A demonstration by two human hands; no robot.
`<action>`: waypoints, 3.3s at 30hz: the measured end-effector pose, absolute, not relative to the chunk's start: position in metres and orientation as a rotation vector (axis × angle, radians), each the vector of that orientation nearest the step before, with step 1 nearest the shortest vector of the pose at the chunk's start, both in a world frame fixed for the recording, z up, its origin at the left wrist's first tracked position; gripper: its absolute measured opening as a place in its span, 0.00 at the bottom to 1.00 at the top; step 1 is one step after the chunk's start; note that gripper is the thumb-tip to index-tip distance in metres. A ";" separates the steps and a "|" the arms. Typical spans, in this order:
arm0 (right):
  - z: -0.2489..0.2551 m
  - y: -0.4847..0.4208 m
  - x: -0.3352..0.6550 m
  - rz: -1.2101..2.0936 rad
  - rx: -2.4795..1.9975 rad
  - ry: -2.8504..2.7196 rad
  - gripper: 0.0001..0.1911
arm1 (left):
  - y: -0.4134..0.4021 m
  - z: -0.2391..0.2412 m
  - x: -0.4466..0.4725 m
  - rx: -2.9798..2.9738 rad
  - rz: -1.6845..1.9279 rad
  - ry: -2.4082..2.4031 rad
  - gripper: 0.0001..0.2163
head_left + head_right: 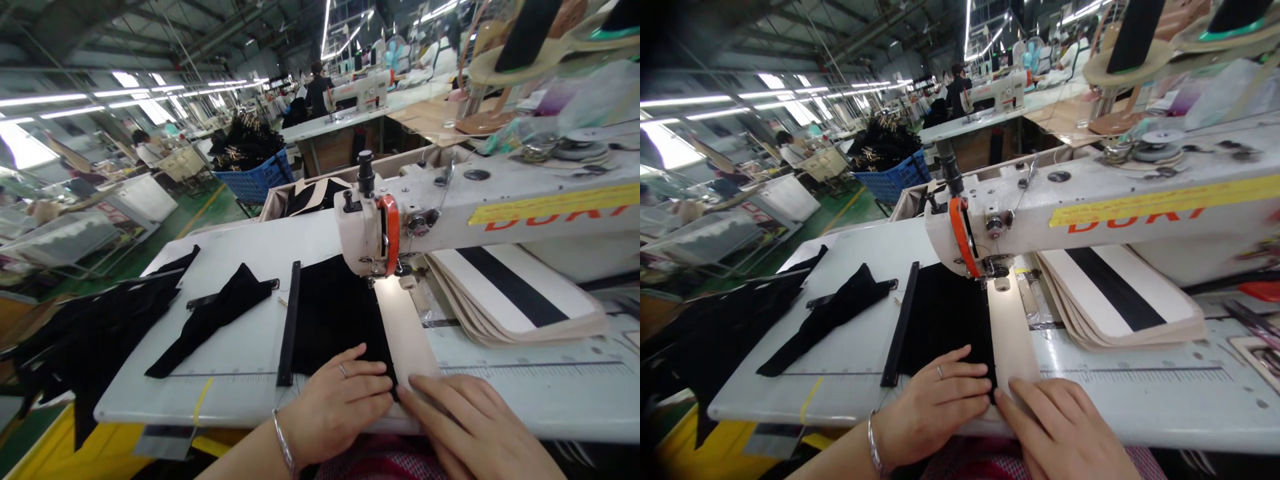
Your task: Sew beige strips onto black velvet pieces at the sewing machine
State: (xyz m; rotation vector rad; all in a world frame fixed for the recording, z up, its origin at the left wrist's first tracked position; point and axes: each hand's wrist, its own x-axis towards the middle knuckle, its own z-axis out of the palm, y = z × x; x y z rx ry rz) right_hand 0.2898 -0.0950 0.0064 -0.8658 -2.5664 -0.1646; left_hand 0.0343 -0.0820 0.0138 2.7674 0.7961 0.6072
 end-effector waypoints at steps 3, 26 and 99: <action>0.005 -0.093 0.293 -0.182 -0.817 -2.580 0.21 | -0.081 0.017 0.034 2.794 0.585 0.774 0.11; -0.006 -0.060 0.276 0.016 -1.100 -2.594 0.24 | -0.035 0.019 0.036 2.960 0.391 0.876 0.12; -0.049 0.024 0.252 -0.369 -1.085 -2.393 0.20 | 0.165 0.020 -0.033 2.502 0.299 2.042 0.11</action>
